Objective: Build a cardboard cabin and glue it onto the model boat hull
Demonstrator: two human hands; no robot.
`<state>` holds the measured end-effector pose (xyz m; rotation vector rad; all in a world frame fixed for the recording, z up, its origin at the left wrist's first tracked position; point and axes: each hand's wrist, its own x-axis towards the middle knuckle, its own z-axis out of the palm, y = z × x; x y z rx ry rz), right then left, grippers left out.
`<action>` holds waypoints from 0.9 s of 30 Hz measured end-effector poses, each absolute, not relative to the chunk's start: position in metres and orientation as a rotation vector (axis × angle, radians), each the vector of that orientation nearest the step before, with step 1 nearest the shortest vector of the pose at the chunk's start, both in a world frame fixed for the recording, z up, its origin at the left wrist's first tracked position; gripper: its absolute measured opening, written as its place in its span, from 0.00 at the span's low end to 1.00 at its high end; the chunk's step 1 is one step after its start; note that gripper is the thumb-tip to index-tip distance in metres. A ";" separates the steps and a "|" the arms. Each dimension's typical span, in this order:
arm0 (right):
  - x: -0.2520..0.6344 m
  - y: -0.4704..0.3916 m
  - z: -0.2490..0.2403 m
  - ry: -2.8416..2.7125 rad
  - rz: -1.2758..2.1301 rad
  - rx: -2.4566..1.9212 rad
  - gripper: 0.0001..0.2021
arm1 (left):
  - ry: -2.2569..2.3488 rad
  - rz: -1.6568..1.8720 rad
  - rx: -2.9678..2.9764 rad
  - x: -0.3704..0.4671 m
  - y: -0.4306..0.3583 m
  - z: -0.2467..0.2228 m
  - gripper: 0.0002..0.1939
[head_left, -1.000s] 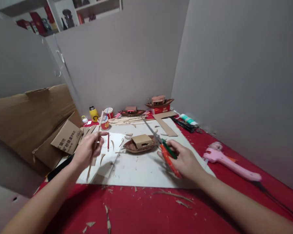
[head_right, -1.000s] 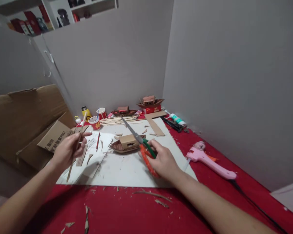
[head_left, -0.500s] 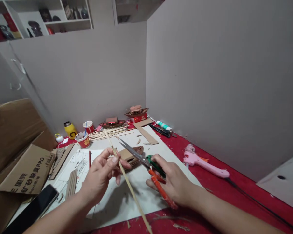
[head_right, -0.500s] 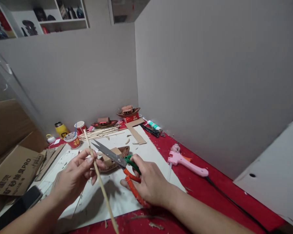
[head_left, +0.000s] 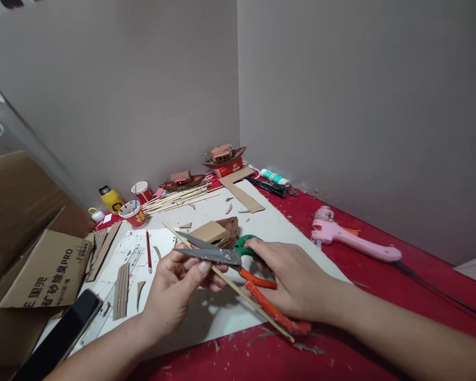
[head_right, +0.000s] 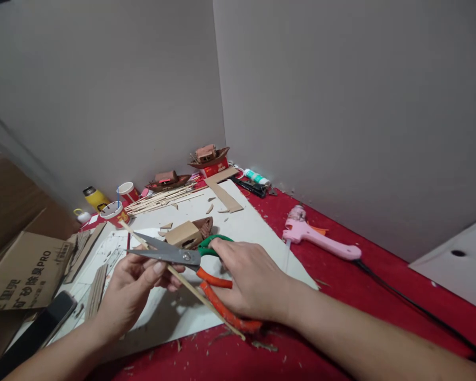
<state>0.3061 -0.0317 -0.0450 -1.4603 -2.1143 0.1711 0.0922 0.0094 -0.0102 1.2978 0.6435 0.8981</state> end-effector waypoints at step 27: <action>0.312 -0.032 -0.045 -2.216 0.129 -1.563 0.09 | 0.833 0.857 1.370 0.090 0.015 -0.006 0.07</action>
